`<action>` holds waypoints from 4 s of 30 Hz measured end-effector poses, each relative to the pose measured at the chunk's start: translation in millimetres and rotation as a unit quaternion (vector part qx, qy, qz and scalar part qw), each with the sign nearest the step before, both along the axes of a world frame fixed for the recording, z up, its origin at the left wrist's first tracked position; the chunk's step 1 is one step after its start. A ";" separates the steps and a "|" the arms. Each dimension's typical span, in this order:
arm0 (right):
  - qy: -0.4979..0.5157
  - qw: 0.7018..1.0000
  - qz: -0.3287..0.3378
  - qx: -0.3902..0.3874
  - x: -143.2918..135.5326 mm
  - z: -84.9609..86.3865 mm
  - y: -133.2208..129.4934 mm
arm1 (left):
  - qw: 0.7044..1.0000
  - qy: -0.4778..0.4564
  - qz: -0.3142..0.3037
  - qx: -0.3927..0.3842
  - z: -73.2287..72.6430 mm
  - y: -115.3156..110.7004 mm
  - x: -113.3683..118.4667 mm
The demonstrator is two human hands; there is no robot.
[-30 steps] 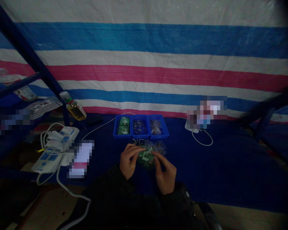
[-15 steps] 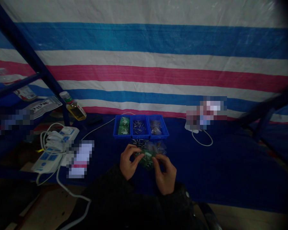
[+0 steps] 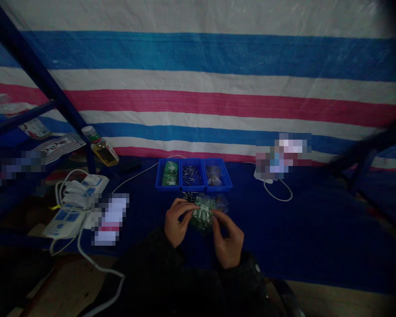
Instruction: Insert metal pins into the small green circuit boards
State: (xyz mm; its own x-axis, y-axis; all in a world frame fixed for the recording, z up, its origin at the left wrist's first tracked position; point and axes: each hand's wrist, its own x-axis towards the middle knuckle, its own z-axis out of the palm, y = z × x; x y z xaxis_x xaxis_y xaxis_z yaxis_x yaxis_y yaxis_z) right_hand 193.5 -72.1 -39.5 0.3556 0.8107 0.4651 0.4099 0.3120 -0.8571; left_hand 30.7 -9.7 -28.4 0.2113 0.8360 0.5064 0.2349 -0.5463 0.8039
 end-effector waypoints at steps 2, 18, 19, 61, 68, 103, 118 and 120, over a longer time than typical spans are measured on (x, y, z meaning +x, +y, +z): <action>0.001 1.000 -0.001 -0.005 -0.4 -1.2 0.0 | 1.000 -0.003 -0.002 0.001 0.2 0.1 0.3; -0.020 0.999 0.015 0.026 0.0 7.6 3.8 | 0.999 0.014 0.010 0.031 5.5 -1.4 -0.6; -0.016 0.999 0.018 0.022 -0.3 7.5 3.7 | 1.000 0.009 0.003 0.029 5.5 -1.5 -0.3; -0.019 0.994 0.104 0.009 -1.7 1.7 2.6 | 0.998 0.001 -0.067 -0.017 3.9 -4.4 3.0; -0.013 0.995 0.100 0.011 -3.2 3.0 2.5 | 0.997 -0.006 -0.072 -0.018 3.9 -3.8 3.9; 0.014 0.994 0.058 -0.089 32.8 2.1 -34.7 | 0.935 0.243 0.246 -0.077 53.4 150.6 -50.7; 0.011 0.988 0.088 -0.129 35.0 0.6 -36.0 | 0.895 0.412 0.160 -0.052 43.8 116.3 -59.5; 0.008 0.988 0.088 -0.128 34.6 -0.1 -35.8 | 0.883 0.437 0.168 -0.039 42.9 115.7 -59.6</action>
State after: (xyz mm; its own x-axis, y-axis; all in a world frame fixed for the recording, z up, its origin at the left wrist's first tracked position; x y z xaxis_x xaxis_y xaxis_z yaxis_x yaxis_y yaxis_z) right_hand 228.2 -107.9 -39.6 0.2042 0.9508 0.2330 0.3553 0.1498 -0.9227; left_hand -28.9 106.0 14.4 0.2260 0.9511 0.2106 0.9221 -0.2786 0.2684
